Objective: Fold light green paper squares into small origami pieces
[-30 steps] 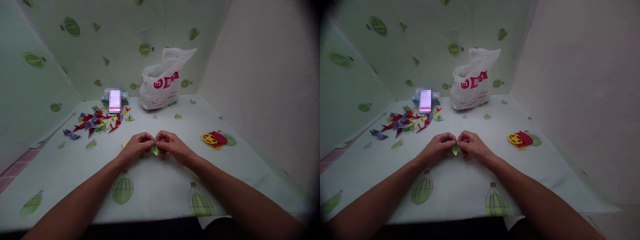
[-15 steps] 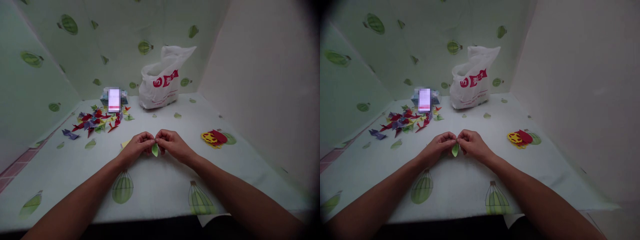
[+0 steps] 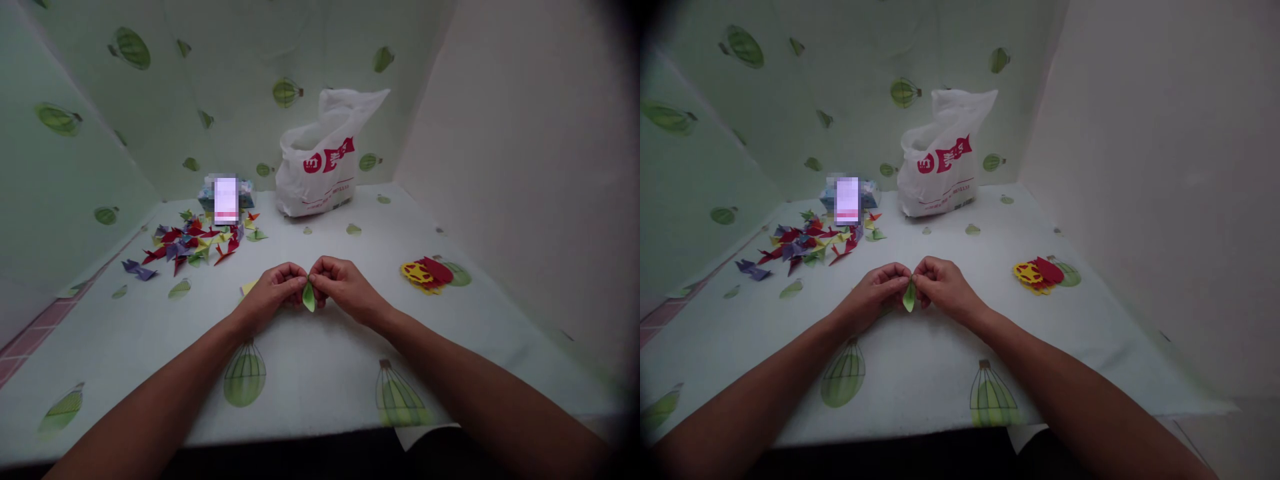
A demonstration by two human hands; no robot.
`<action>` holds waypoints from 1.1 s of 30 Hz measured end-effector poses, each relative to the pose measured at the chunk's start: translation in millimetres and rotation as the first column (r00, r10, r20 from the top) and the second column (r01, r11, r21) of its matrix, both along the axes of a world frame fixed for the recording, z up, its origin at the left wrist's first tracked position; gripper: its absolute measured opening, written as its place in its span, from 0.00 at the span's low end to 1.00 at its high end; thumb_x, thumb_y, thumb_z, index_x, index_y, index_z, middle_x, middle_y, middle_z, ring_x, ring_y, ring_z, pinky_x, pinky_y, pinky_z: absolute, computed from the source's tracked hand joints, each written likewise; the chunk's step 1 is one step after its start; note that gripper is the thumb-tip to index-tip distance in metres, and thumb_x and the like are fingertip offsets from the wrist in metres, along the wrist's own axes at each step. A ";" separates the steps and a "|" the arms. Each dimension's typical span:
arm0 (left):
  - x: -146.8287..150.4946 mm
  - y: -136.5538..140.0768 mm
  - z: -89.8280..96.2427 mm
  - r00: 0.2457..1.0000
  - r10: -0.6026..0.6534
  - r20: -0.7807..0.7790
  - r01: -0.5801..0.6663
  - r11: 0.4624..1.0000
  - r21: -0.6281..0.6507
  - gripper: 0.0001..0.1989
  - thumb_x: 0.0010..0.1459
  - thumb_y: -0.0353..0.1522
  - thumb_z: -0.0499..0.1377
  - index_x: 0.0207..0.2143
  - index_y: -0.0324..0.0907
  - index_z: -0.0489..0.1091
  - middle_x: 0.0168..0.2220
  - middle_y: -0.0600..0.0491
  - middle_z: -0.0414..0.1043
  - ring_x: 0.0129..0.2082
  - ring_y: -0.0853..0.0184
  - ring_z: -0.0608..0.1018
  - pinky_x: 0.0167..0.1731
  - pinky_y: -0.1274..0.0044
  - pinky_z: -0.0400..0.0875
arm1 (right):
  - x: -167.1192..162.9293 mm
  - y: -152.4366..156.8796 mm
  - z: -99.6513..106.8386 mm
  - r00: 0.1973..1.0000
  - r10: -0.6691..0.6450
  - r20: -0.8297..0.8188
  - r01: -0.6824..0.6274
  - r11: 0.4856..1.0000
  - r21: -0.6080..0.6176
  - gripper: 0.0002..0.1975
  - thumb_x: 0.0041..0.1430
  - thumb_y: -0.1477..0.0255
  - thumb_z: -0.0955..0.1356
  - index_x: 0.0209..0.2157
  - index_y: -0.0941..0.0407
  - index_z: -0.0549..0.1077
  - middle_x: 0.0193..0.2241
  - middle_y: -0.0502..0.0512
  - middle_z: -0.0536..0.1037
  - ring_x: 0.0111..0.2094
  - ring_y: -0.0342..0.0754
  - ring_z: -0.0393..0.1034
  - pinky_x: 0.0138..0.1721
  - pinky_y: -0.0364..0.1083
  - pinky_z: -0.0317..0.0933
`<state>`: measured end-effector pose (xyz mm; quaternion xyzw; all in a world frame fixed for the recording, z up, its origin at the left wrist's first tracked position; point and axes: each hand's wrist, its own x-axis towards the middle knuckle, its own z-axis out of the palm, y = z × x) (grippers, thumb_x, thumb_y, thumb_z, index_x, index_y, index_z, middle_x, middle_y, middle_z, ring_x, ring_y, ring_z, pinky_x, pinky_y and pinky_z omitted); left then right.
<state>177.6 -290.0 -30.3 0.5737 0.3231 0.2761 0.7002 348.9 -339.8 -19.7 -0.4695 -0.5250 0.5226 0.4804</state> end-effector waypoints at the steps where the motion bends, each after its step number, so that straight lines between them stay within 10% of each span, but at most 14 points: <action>1: 0.0 0.0 0.0 1.000 0.000 -0.003 0.000 1.000 0.004 0.12 0.57 0.38 0.64 0.36 0.40 0.69 0.27 0.55 0.71 0.25 0.73 0.72 0.28 0.79 0.66 | -0.1 -0.2 0.1 1.000 -0.001 0.001 0.001 1.000 0.001 0.08 0.56 0.70 0.68 0.26 0.56 0.67 0.18 0.46 0.71 0.19 0.40 0.66 0.23 0.41 0.63; 33: 0.7 0.2 2.8 0.996 0.001 -0.088 0.008 0.995 0.098 0.13 0.55 0.39 0.64 0.34 0.39 0.69 0.24 0.55 0.71 0.22 0.73 0.71 0.24 0.79 0.62 | 2.2 -0.4 0.5 0.995 0.038 0.087 -0.039 0.999 0.013 0.09 0.58 0.68 0.68 0.26 0.56 0.67 0.18 0.47 0.71 0.20 0.40 0.67 0.24 0.41 0.63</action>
